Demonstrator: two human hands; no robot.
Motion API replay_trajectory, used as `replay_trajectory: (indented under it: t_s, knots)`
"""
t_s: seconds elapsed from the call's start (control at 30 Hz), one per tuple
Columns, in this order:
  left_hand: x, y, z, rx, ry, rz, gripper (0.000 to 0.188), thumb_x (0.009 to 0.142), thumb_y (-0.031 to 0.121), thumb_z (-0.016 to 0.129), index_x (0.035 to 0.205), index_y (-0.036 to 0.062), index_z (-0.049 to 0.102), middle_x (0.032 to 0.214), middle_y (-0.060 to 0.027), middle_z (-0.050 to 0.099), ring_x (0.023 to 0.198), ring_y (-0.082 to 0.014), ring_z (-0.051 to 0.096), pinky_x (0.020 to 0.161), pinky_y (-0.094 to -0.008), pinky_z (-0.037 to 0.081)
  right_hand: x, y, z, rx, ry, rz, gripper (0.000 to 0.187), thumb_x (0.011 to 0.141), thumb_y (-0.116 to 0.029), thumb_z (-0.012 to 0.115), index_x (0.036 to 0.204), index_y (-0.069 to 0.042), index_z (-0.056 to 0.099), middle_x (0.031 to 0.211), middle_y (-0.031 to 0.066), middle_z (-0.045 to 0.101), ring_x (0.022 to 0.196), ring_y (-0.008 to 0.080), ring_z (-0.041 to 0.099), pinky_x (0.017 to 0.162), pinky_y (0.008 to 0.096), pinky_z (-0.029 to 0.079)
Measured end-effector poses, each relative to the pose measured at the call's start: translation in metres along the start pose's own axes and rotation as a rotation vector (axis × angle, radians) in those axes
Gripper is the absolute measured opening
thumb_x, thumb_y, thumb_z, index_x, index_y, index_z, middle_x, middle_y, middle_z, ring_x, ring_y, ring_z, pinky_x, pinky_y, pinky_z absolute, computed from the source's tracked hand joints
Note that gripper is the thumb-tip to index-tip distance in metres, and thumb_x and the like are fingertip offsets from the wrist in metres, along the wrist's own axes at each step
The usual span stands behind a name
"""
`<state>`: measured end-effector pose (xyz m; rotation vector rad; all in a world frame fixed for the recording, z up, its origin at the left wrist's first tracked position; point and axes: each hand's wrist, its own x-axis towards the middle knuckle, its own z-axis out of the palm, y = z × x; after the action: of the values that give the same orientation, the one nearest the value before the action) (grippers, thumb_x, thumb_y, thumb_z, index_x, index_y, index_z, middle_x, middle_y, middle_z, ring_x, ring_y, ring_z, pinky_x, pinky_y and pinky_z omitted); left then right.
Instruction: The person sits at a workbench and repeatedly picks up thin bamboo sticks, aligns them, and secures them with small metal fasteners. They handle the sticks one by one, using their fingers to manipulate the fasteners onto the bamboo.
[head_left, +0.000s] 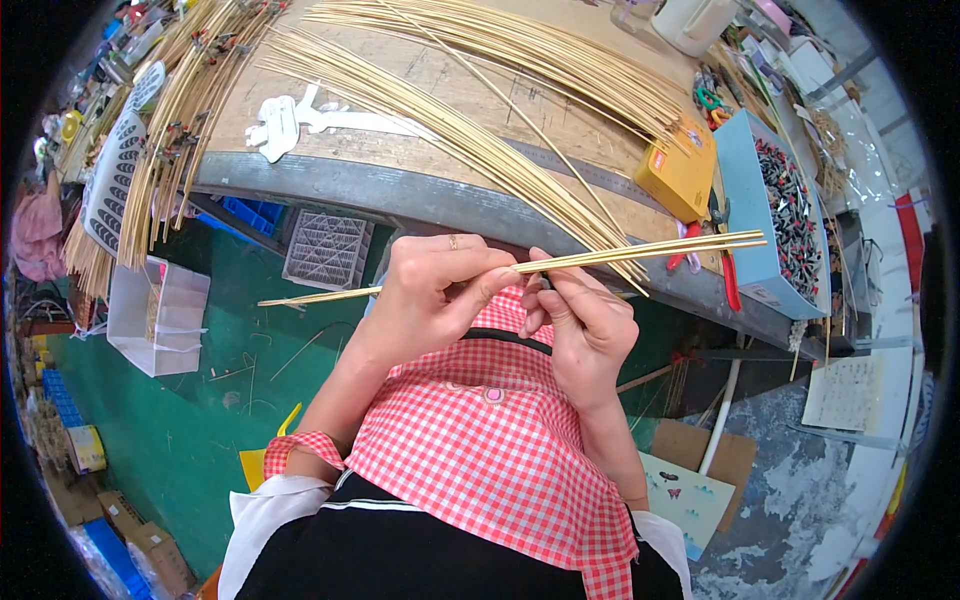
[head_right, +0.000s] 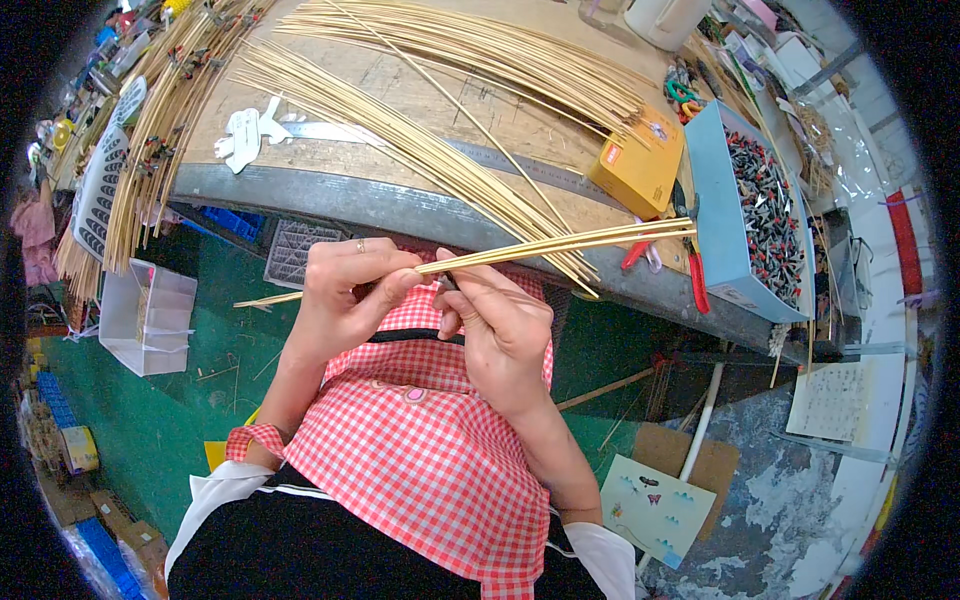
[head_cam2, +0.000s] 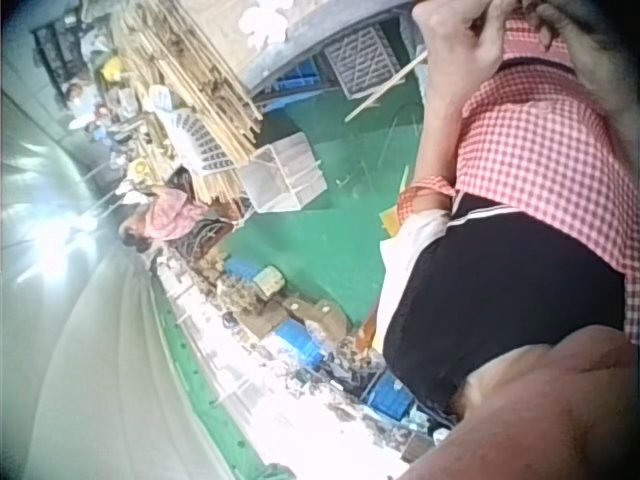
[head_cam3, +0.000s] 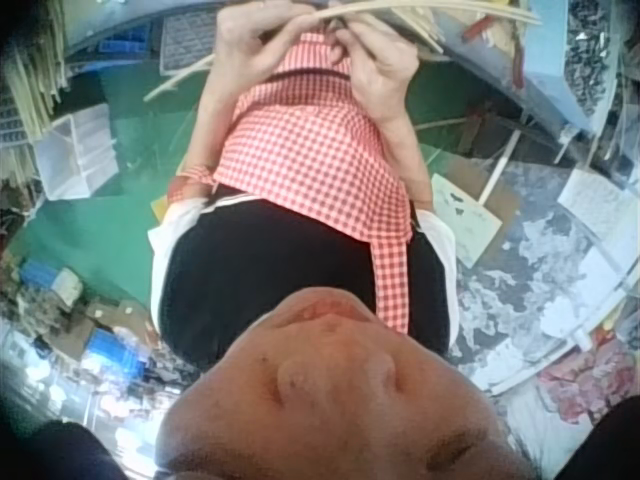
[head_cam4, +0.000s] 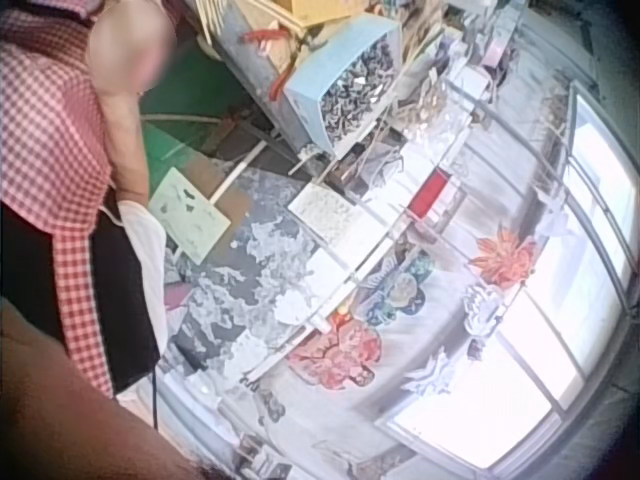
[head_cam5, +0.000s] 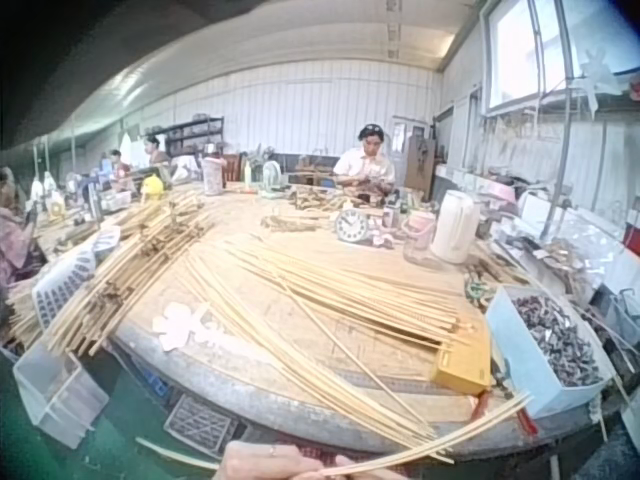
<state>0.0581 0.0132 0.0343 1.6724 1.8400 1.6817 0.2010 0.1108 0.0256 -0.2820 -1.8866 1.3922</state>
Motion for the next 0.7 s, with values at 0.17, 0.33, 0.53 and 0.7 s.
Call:
replay_trajectory:
  t_s: [0.17,0.33,0.53,0.7]
  knots:
    - [0.0001,-0.0019,0.0005,-0.017,0.014,0.027,0.009,0.078,0.005,0.068,0.081,-0.0034,0.067,0.057,-0.0099,0.054,0.048,-0.0165,0.051,0.045,-0.0285,0.036,0.0013,-0.0019,0.0025,0.021,0.011,0.026,0.026,0.087,0.012,0.052,0.111,0.014,0.059,0.081,0.0137,0.063,0.059,0.0125,0.058,0.053,0.0223,0.050]
    - [-0.0010,-0.0017,0.0006,-0.008,-0.010,0.014,0.009,0.078,0.005,0.068,0.081,-0.0030,0.067,0.057,-0.0099,0.054,0.048,-0.0167,0.051,0.045,-0.0286,0.036,0.0005,-0.0007,0.0016,0.025,0.000,0.029,0.027,0.087,0.012,0.052,0.113,0.012,0.059,0.080,0.0128,0.063,0.059,0.0120,0.058,0.053,0.0219,0.050]
    - [-0.0005,-0.0028,0.0011,-0.003,-0.010,0.024,0.008,0.078,0.005,0.068,0.082,-0.0023,0.068,0.057,-0.0103,0.054,0.048,-0.0180,0.052,0.045,-0.0289,0.036,0.0006,-0.0004,0.0020,0.028,-0.004,0.042,0.027,0.087,0.011,0.052,0.113,0.012,0.059,0.079,0.0123,0.063,0.059,0.0118,0.058,0.053,0.0216,0.049]
    - [0.0003,-0.0034,-0.0015,0.000,-0.031,0.025,0.008,0.078,0.005,0.068,0.081,-0.0021,0.068,0.057,-0.0105,0.055,0.048,-0.0187,0.052,0.045,-0.0293,0.037,0.0011,-0.0010,0.0024,0.013,-0.015,0.061,0.026,0.087,0.011,0.053,0.112,0.012,0.060,0.080,0.0120,0.063,0.060,0.0121,0.058,0.054,0.0218,0.049]
